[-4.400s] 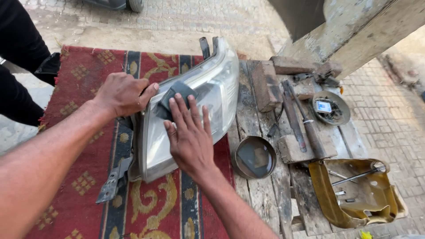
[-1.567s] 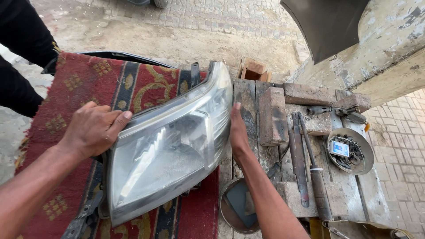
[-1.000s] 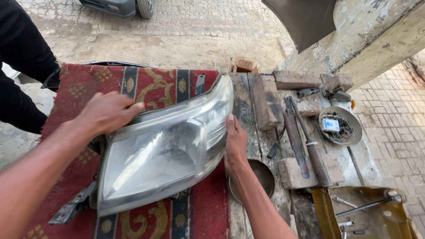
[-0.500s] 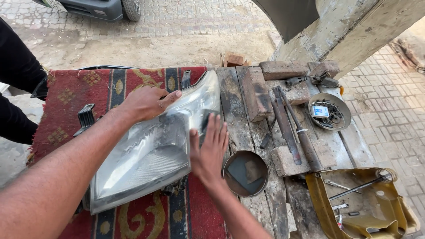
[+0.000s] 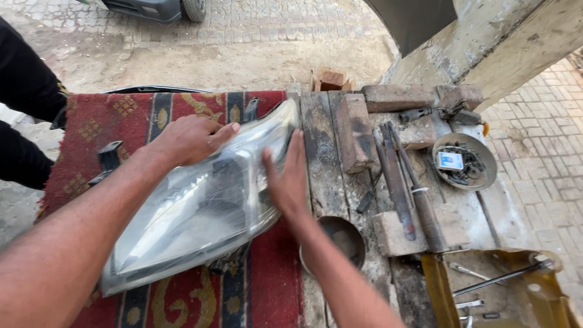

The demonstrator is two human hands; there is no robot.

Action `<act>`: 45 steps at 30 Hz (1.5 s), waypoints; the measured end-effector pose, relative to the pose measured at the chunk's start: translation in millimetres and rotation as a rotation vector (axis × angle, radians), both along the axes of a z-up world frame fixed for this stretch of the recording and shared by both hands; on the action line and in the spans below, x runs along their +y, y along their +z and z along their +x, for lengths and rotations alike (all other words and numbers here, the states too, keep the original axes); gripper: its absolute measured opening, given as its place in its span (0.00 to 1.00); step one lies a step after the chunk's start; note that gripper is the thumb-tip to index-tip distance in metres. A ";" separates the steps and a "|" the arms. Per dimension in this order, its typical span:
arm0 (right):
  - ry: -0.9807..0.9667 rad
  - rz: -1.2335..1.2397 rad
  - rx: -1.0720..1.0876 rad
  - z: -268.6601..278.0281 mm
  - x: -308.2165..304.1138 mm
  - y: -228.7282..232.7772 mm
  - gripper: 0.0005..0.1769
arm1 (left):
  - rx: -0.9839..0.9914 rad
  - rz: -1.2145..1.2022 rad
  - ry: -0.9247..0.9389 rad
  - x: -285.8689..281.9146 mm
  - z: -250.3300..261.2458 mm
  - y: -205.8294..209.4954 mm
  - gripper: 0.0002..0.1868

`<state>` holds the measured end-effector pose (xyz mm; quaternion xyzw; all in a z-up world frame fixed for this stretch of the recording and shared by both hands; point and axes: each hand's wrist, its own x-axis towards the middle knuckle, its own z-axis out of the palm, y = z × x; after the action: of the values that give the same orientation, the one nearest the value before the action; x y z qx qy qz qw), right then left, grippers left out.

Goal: The person scrubs the surface of a car headlight with a dark abrasive pad. The headlight is placed on a patterned rug on a wooden workbench. The person uses their right hand to scrub the headlight while holding it steady with their left hand.

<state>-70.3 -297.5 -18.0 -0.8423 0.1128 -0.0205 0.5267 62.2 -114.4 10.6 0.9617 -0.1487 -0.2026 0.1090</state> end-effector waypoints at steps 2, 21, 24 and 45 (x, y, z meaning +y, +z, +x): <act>0.084 -0.112 -0.057 -52.8 19.6 -3.2 0.61 | 0.024 0.032 -0.021 -6.6 -2.2 13.6 0.44; -0.016 0.113 0.009 26.8 -7.7 -12.4 0.60 | -0.120 0.031 -0.048 7.0 13.5 -15.9 0.44; 0.076 0.031 0.015 -64.7 24.4 31.8 0.64 | -0.093 -0.020 -0.057 6.6 8.0 -14.1 0.44; 0.095 -0.227 -0.239 -136.4 80.5 -33.3 0.59 | 0.083 0.021 -0.029 -10.1 -7.6 33.3 0.46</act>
<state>-206.8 -217.0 -51.3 -0.8923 0.0064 -0.1085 0.4382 54.6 -124.5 44.0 0.9513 -0.1561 -0.2454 0.1022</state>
